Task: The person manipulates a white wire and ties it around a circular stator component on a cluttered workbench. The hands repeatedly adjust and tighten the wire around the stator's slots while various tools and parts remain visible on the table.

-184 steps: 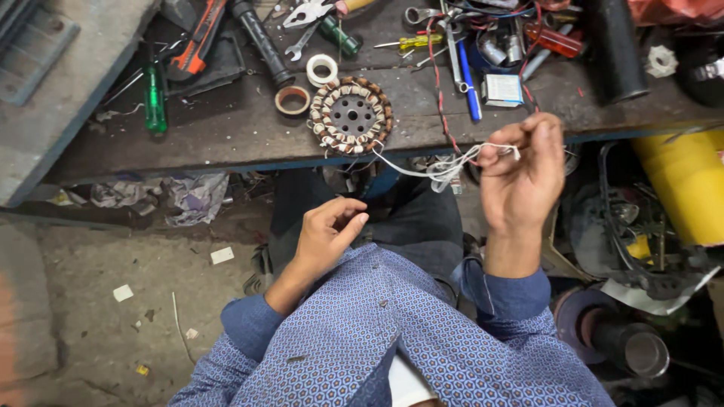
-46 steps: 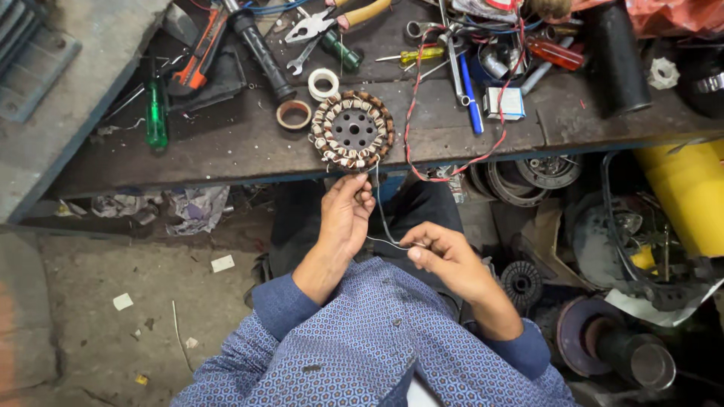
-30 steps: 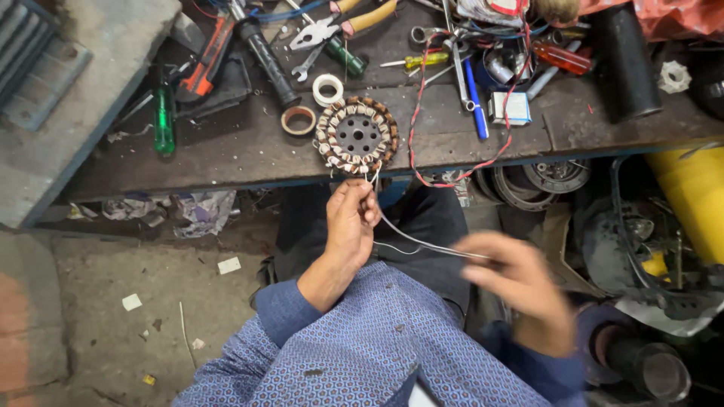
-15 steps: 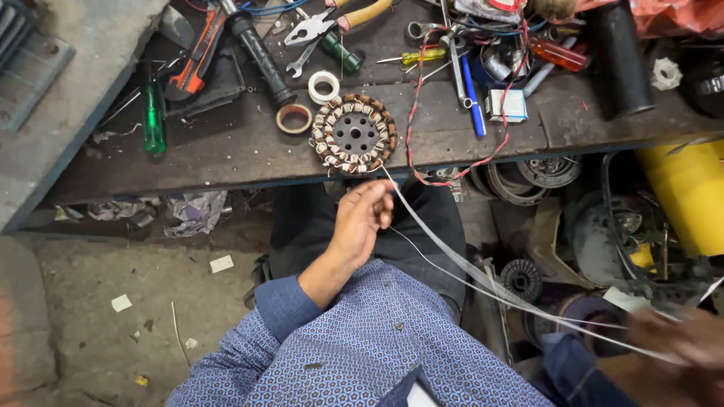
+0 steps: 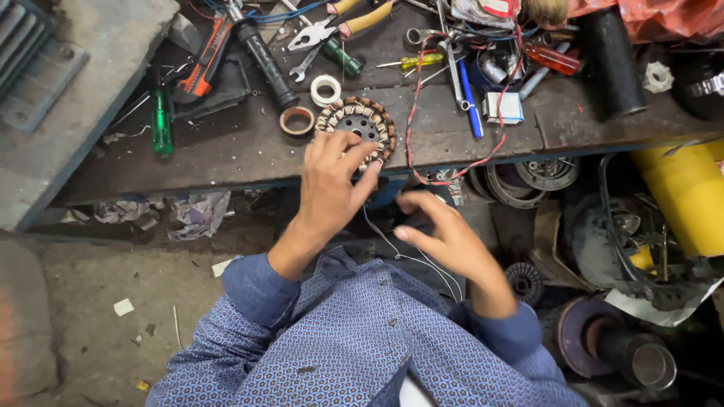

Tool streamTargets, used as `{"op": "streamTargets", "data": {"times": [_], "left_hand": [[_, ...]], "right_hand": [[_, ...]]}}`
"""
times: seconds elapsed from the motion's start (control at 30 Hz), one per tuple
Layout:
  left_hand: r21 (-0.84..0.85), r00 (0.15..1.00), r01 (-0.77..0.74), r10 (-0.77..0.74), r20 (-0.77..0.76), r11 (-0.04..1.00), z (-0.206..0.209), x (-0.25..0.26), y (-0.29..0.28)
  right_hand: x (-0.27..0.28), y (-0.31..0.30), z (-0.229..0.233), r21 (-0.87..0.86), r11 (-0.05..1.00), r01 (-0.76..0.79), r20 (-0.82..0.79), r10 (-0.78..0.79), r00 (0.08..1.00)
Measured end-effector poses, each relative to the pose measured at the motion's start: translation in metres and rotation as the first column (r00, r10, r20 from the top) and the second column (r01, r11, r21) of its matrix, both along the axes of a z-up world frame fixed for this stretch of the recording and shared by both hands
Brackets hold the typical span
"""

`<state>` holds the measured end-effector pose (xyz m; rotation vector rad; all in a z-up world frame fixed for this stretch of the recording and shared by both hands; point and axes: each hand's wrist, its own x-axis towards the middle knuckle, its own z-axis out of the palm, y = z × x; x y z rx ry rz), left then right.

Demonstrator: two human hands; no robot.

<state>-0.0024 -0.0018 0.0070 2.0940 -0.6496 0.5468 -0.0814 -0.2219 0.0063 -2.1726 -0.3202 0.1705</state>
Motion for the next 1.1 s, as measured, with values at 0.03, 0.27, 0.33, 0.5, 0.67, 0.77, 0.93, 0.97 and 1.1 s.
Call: {"op": "streamTargets", "data": {"times": [0.03,0.27,0.33,0.5,0.67,0.77,0.93,0.97,1.1], "left_hand": [[0.011,1.000,0.011,-0.011,0.009,1.000,-0.001,-0.003,-0.003],[0.142,0.994,-0.093,0.083,0.074,0.986,-0.022,-0.006,-0.010],[0.135,0.995,-0.074,0.064,0.074,0.988,-0.024,-0.004,-0.008],[0.207,0.987,-0.008,-0.025,0.160,0.978,-0.020,0.006,-0.004],[0.341,0.982,0.082,-0.134,0.131,0.936,-0.017,0.017,0.000],[0.361,0.976,0.145,-0.192,0.098,0.921,-0.014,0.021,0.005],[0.198,0.960,0.187,-0.221,0.169,0.962,-0.010,0.010,0.011],[0.152,0.968,0.165,-0.189,0.163,0.975,-0.010,0.004,0.012],[-0.053,0.995,0.051,-0.046,0.086,0.997,-0.014,-0.024,0.012]], "right_hand": [[0.006,0.010,-0.007,0.016,0.998,0.053,0.016,-0.053,0.998],[0.035,0.048,-0.071,0.239,0.944,0.227,-0.242,-0.169,0.955],[0.038,0.053,-0.094,0.490,0.854,0.174,-0.215,-0.076,0.974],[0.028,0.051,-0.109,0.637,0.731,0.244,-0.308,-0.049,0.950],[-0.003,0.046,-0.074,0.491,0.856,0.164,-0.257,-0.037,0.966],[-0.016,0.043,-0.055,0.297,0.945,-0.135,-0.032,0.151,0.988],[-0.014,0.038,-0.058,0.289,0.953,0.087,-0.159,-0.042,0.986],[-0.013,0.037,-0.061,0.294,0.944,0.148,-0.141,-0.110,0.984],[0.003,0.035,-0.052,0.190,0.937,0.294,0.075,-0.312,0.947]]}}
